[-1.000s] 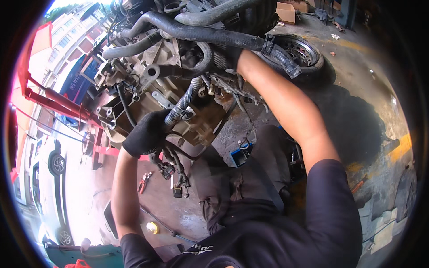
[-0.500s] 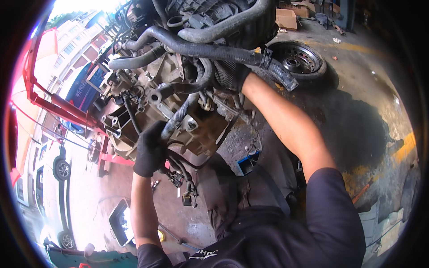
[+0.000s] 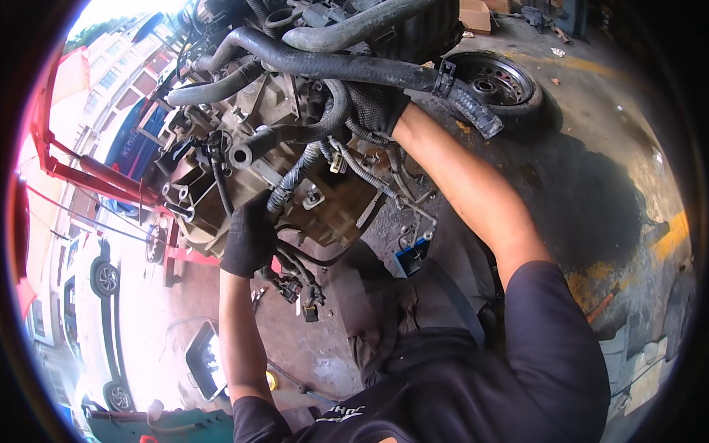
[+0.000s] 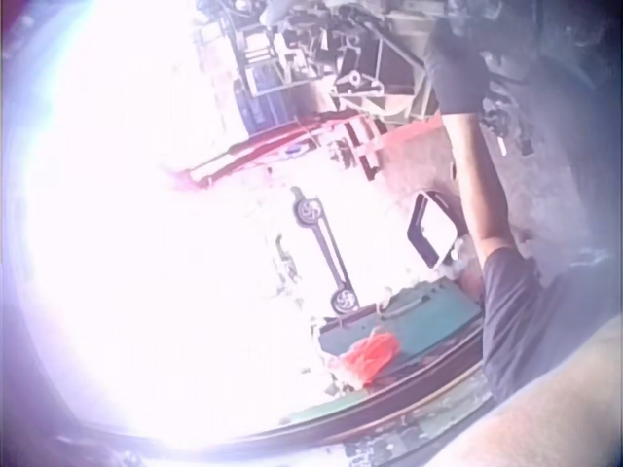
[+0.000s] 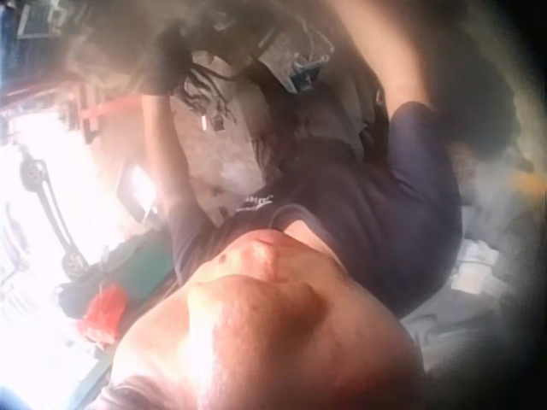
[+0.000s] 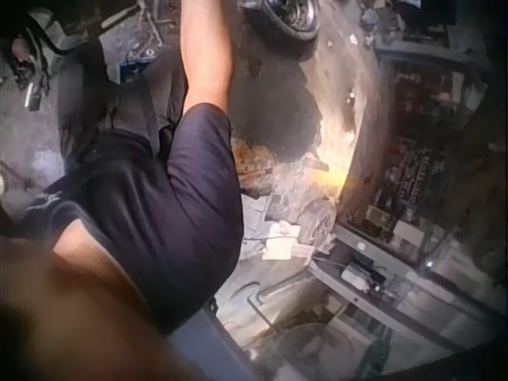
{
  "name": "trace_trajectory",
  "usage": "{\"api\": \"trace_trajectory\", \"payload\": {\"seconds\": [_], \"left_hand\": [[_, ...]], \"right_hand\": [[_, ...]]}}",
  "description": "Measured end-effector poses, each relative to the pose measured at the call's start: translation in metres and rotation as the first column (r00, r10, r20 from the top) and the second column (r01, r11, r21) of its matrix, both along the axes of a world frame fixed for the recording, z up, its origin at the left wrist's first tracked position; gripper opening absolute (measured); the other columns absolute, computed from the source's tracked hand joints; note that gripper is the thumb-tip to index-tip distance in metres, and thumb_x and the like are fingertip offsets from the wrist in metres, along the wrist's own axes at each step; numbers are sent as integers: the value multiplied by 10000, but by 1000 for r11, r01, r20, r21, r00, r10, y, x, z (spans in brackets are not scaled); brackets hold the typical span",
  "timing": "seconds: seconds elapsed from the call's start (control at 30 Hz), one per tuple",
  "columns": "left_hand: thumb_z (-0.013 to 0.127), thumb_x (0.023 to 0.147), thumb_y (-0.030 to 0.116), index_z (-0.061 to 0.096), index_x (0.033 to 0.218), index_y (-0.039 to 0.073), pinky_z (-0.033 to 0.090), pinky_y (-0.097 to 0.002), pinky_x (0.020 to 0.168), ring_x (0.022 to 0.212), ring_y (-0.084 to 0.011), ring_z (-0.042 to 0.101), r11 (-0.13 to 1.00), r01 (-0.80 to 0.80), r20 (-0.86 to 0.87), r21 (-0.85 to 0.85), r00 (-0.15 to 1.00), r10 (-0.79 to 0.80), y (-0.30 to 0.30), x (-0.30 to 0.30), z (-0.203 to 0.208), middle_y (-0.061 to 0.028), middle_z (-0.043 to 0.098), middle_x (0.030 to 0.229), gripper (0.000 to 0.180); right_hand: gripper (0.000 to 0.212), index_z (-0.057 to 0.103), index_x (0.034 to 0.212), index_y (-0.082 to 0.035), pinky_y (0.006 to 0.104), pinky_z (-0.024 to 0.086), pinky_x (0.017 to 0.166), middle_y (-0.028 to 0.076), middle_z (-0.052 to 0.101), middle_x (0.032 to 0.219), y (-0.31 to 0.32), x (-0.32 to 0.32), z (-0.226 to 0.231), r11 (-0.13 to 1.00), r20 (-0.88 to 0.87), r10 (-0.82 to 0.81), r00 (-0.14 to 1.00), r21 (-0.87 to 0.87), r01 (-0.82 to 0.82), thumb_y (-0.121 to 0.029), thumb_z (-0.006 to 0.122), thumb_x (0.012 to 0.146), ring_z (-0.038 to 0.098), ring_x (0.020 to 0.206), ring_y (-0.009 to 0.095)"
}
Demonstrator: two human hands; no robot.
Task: The person removes various hoses, wires, and connectors from a car engine using their hands. They systematically detach components and set them aside on the workbench.
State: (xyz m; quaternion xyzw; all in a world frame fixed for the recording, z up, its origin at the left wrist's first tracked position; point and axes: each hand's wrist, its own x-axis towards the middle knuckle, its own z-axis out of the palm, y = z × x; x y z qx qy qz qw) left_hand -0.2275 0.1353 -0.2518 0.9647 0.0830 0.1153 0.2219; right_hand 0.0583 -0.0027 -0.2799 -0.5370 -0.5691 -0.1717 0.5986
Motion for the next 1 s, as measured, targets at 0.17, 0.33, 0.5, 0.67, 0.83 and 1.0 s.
{"api": "trace_trajectory", "payload": {"seconds": [0.17, 0.33, 0.5, 0.67, 0.83, 1.0], "left_hand": [[540, 634, -7, 579, 1055, 56, 486, -479, 685, 856, -426, 606, 971, 0, 152, 239, 988, -37, -30, -9, -1, -221, 616, 904, 428], [505, 631, -53, 591, 1034, 36, 482, -471, 718, 872, -439, 595, 986, 11, 265, 164, 963, -55, -29, 8, 7, -226, 615, 900, 421], [453, 754, -41, 581, 962, 6, 429, -329, 629, 654, -231, 516, 999, -50, 224, 14, 973, 45, -10, -3, -6, -120, 529, 715, 249], [428, 644, -50, 563, 1040, -25, 454, -310, 764, 796, -221, 532, 978, 58, 192, -200, 981, -19, -32, 9, -2, -104, 558, 878, 419], [520, 897, -62, 589, 1136, -4, 454, -291, 794, 882, -194, 560, 996, 63, 385, -55, 922, -37, -49, 15, -12, -105, 562, 978, 256], [532, 790, -98, 585, 1182, -19, 457, -367, 900, 1014, -329, 558, 870, 179, 308, 460, 886, -345, -79, 43, -1, -173, 574, 1075, 403]], "right_hand": [[311, 606, 1147, -46, 397, 457, 943, 141, 634, 1129, 5, -9, 0, 989, -46, -142, 989, -52, 139, -267, 574, 929, 591, 1048, 269], [324, 621, 1102, -28, 371, 441, 923, 168, 644, 1106, 14, -20, 13, 982, -28, -174, 984, 69, 176, -252, 637, 869, 588, 1052, 277], [220, 614, 1112, -60, 362, 488, 871, 147, 643, 1066, -38, -59, -20, 838, -26, -515, 857, 193, 510, -191, 591, 936, 622, 987, 253], [282, 616, 1105, -26, 356, 524, 771, 147, 679, 961, -90, -76, -72, 931, -324, -357, 876, -49, 361, -244, 624, 926, 675, 860, 270], [393, 600, 1115, -43, 425, 522, 688, 166, 681, 847, -94, -76, -74, 753, -69, -579, 812, -428, 500, -370, 612, 898, 669, 804, 335], [250, 635, 1124, -92, 375, 526, 722, 132, 678, 994, -82, -70, -81, 801, -262, -591, 763, -86, 592, -234, 627, 919, 674, 846, 286]]}}
